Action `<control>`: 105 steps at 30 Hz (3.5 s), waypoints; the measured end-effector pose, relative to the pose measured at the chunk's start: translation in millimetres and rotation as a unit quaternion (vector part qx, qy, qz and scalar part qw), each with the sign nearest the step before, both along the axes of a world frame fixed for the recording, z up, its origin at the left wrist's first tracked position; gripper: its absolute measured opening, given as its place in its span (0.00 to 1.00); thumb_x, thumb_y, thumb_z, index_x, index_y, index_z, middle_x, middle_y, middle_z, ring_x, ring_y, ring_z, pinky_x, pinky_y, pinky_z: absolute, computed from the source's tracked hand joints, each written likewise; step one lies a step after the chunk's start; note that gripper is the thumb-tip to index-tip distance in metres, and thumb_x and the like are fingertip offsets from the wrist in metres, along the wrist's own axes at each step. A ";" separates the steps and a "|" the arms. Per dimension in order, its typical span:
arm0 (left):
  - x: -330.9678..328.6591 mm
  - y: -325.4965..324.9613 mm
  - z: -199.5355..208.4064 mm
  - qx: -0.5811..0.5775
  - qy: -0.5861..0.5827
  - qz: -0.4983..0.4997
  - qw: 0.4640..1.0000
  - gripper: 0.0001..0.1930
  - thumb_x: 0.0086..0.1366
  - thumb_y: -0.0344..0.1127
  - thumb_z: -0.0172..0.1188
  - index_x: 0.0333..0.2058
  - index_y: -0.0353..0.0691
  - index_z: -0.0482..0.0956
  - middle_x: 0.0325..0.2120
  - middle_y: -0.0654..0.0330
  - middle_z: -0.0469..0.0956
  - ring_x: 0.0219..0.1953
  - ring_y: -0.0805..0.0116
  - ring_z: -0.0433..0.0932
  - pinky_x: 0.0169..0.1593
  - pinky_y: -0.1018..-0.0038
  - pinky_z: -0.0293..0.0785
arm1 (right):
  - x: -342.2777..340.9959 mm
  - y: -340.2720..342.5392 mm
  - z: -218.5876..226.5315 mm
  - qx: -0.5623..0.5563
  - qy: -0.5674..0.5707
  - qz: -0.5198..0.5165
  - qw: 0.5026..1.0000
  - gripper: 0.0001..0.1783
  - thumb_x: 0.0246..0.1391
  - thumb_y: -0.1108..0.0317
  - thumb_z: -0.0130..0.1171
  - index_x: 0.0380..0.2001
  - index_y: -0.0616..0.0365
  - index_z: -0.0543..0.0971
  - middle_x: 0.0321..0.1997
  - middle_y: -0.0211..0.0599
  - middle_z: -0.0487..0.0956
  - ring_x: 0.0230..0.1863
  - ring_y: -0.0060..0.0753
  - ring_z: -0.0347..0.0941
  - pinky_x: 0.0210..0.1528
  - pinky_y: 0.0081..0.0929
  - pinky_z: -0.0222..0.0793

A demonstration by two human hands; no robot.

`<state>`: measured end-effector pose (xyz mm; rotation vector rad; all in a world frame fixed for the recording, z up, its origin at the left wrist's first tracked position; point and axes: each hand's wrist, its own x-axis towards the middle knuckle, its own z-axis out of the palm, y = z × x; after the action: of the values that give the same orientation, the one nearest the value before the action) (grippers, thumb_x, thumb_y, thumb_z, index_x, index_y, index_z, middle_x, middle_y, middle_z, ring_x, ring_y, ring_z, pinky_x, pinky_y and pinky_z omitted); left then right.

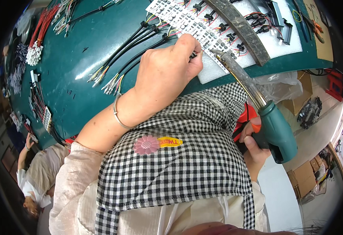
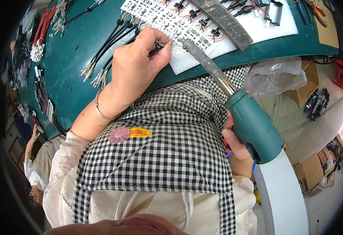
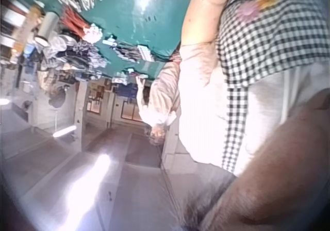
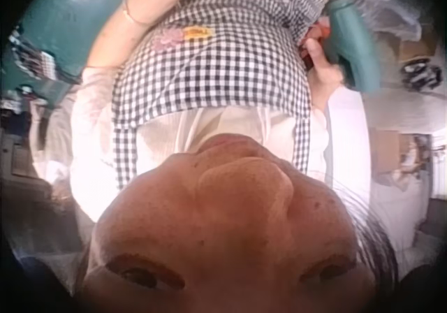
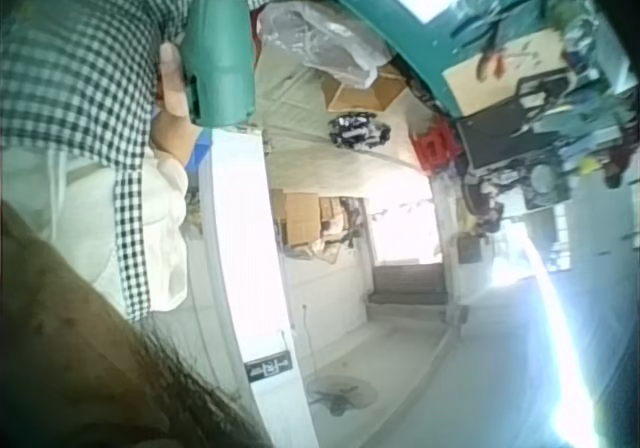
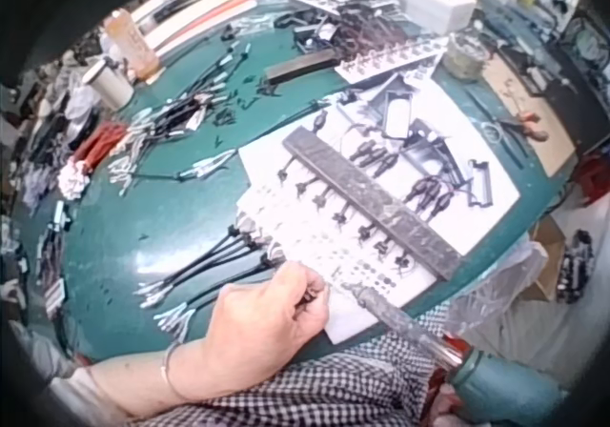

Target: The person uses a soldering iron to attach small metal connectors to the ends of wires. They repeatedly pick up a wire, apply the soldering iron to the connection point, and place the finished wire onto a white foam board. The task involves handling multiple wires and connectors in a repetitive assembly process.

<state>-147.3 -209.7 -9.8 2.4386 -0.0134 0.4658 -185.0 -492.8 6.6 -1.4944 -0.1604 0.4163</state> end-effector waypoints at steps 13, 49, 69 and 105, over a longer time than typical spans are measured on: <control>2.2 1.5 0.2 -0.046 0.020 -0.008 0.999 0.08 0.49 0.25 0.63 0.27 0.38 0.72 0.09 0.64 0.65 0.10 0.77 0.65 0.16 0.81 0.61 | 8.5 15.9 5.3 -0.097 -0.002 0.018 0.995 0.11 0.37 0.83 0.60 0.30 0.65 0.76 0.23 0.34 0.75 0.25 0.28 0.69 0.32 0.24 0.67; -28.8 30.5 44.3 -0.074 0.198 -0.069 0.975 0.17 0.54 0.28 0.62 0.42 0.37 0.69 0.18 0.57 0.76 0.19 0.62 0.77 0.24 0.73 0.71 | 25.5 10.2 10.4 0.140 -0.010 -0.044 0.989 0.33 0.42 0.74 0.59 0.52 0.75 0.60 0.18 0.38 0.66 0.15 0.29 0.64 0.15 0.23 0.64; 19.1 179.7 16.3 0.245 0.011 0.119 0.962 0.12 0.53 0.36 0.63 0.34 0.40 0.75 0.32 0.58 0.75 0.38 0.58 0.71 0.45 0.67 0.65 | 29.8 20.3 13.5 0.126 -0.052 -0.036 0.990 0.33 0.42 0.74 0.58 0.52 0.73 0.59 0.19 0.37 0.67 0.14 0.27 0.63 0.14 0.22 0.65; 10.6 -1.5 72.4 -0.698 0.433 -0.175 0.543 0.16 0.67 0.41 0.47 0.39 0.30 0.68 0.16 0.54 0.72 0.08 0.81 0.54 0.12 0.85 0.46 | 68.4 106.4 37.1 0.121 -0.082 -0.069 0.987 0.28 0.45 0.86 0.54 0.53 0.71 0.62 0.34 0.46 0.77 0.31 0.26 0.76 0.27 0.15 0.72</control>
<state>-136.7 -211.3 62.7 0.7448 0.2068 -0.7557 -116.7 -386.3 43.7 -1.2892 -0.2278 0.1551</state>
